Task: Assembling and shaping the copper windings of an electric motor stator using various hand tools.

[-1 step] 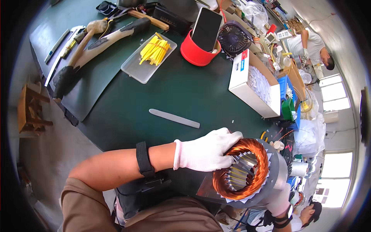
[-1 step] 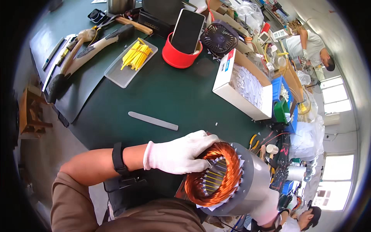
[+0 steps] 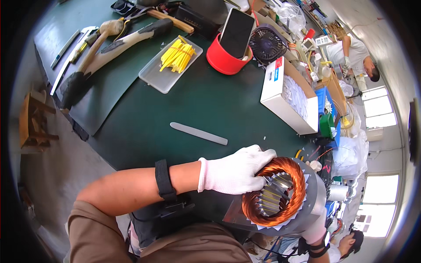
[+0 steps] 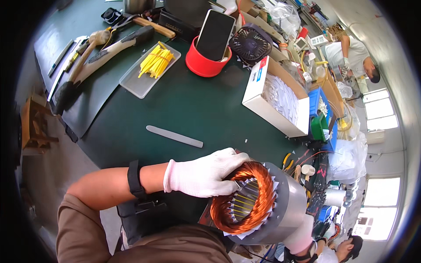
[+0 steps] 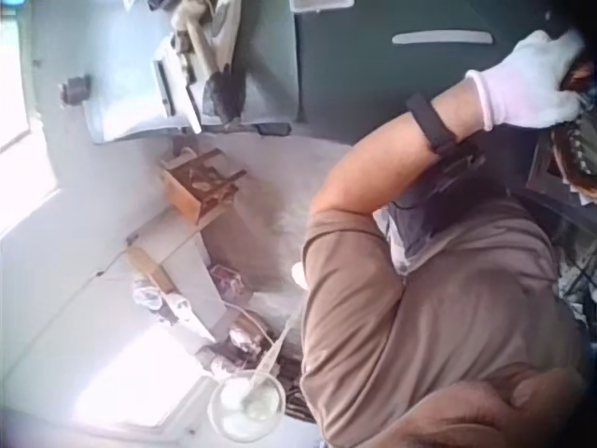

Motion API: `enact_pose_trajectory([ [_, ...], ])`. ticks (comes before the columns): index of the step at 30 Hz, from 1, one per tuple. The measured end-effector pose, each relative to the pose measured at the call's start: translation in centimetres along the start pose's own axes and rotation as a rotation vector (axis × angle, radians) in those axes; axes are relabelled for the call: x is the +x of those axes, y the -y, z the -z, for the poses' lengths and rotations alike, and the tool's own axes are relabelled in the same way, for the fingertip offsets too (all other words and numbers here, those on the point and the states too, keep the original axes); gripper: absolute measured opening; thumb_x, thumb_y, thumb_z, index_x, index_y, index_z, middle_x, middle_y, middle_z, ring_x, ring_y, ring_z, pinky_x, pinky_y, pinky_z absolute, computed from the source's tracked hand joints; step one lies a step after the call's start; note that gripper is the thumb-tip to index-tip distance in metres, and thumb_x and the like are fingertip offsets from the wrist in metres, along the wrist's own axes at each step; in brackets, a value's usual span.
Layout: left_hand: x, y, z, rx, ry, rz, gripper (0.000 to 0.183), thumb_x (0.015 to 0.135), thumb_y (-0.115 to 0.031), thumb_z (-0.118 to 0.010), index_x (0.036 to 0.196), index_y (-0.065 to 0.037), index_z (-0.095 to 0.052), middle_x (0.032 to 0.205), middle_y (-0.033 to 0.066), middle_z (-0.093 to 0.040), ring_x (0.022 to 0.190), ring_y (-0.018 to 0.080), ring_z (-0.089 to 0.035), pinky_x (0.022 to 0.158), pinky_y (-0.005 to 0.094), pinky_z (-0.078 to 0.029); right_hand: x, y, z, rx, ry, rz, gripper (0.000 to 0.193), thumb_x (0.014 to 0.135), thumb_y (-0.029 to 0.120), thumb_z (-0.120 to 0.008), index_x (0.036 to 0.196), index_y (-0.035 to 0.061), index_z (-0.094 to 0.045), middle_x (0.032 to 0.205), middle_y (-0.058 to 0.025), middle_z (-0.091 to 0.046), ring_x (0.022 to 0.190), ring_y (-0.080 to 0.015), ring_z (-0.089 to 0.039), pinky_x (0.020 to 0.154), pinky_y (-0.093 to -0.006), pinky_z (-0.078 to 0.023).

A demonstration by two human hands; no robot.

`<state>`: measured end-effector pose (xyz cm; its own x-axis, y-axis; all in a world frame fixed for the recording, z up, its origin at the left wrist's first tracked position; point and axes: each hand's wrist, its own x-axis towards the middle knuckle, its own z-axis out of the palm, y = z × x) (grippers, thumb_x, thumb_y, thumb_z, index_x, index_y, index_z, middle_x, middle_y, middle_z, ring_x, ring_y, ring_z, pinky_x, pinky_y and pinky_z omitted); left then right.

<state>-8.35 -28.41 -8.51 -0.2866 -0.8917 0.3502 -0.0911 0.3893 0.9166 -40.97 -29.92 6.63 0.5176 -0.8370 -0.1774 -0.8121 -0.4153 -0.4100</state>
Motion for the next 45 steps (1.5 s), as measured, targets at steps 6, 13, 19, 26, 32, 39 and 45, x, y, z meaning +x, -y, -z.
enact_pose_trajectory([
  [6, 0.2, -0.2, -0.1, 0.002, 0.032, 0.024, 0.054, 0.09, -0.021, -0.062, 0.136, 0.005, -0.05, 0.11, 0.0252, -0.056, 0.107, 0.0402, -0.055, 0.098, 0.048, -0.046, 2.4, 2.2, -0.7, -0.098, 0.067, 0.045, 0.028, 0.08, 0.014, -0.071, 0.106, 0.0051, -0.075, 0.091, -0.0181, -0.075, 0.08, -0.0404, -0.073, 0.069, -0.043, -0.057],
  [13, 0.0, 0.2, -0.6, 0.022, -0.056, -0.051, 0.052, 0.088, -0.021, -0.061, 0.131, 0.006, -0.051, 0.103, 0.0253, -0.058, 0.102, 0.0406, -0.056, 0.095, 0.0476, -0.047, 1.4, 0.4, 0.6, -0.178, 0.135, 0.092, 0.029, 0.08, 0.013, -0.07, 0.107, 0.0045, -0.075, 0.091, -0.0182, -0.074, 0.081, -0.0407, -0.072, 0.069, -0.0435, -0.057],
  [19, 0.2, 0.5, -0.6, 0.017, -0.061, -0.068, 0.051, 0.088, -0.021, -0.062, 0.13, 0.006, -0.053, 0.105, 0.0246, -0.059, 0.101, 0.0405, -0.056, 0.095, 0.0468, -0.048, 2.6, 0.6, 1.3, -0.239, 0.158, 0.118, 0.029, 0.08, 0.013, -0.07, 0.108, 0.0039, -0.074, 0.092, -0.0183, -0.074, 0.081, -0.041, -0.072, 0.069, -0.044, -0.057],
  [26, -0.2, -0.3, 0.0, -0.037, -0.026, -0.044, 0.053, 0.089, -0.018, -0.063, 0.136, 0.004, -0.052, 0.115, 0.0238, -0.06, 0.108, 0.0398, -0.056, 0.101, 0.0463, -0.047, 2.3, 0.5, 1.3, -0.28, 0.144, 0.152, 0.03, 0.081, 0.012, -0.069, 0.109, 0.0033, -0.074, 0.092, -0.0184, -0.074, 0.082, -0.0414, -0.072, 0.069, -0.0446, -0.057],
  [32, 0.3, -2.1, 1.4, -0.071, 0.049, 0.033, 0.059, 0.089, -0.017, -0.065, 0.14, 0.007, -0.048, 0.121, 0.0247, -0.057, 0.114, 0.0396, -0.055, 0.105, 0.0445, -0.045, -0.8, -2.1, 1.1, -0.486, -0.027, 0.164, 0.016, 0.074, 0.005, -0.066, 0.09, 0.0053, -0.066, 0.073, -0.0129, -0.063, 0.069, -0.0395, -0.064, 0.06, -0.0464, -0.05],
  [39, -4.8, -0.5, 1.5, -1.86, 0.107, 0.697, 0.056, 0.104, -0.038, -0.061, 0.145, -0.003, -0.048, 0.134, 0.0142, -0.055, 0.124, 0.0331, -0.056, 0.11, 0.0462, -0.045, 1.1, -3.6, 1.3, -0.354, -0.129, 0.36, 0.04, 0.079, 0.043, -0.083, 0.077, 0.0117, -0.058, 0.062, -0.0042, -0.054, 0.054, -0.0236, -0.06, 0.05, -0.038, -0.044],
  [45, -1.7, -7.1, -0.1, -0.585, -0.063, 0.855, 0.056, 0.113, -0.033, -0.043, 0.162, -0.007, -0.034, 0.144, 0.0163, -0.055, 0.128, 0.0288, -0.058, 0.108, 0.0453, -0.05, 0.5, -7.3, 0.7, -0.298, -0.232, 0.363, 0.042, 0.078, 0.046, -0.083, 0.072, 0.0134, -0.057, 0.06, -0.0015, -0.05, 0.052, -0.0199, -0.057, 0.049, -0.0365, -0.041],
])
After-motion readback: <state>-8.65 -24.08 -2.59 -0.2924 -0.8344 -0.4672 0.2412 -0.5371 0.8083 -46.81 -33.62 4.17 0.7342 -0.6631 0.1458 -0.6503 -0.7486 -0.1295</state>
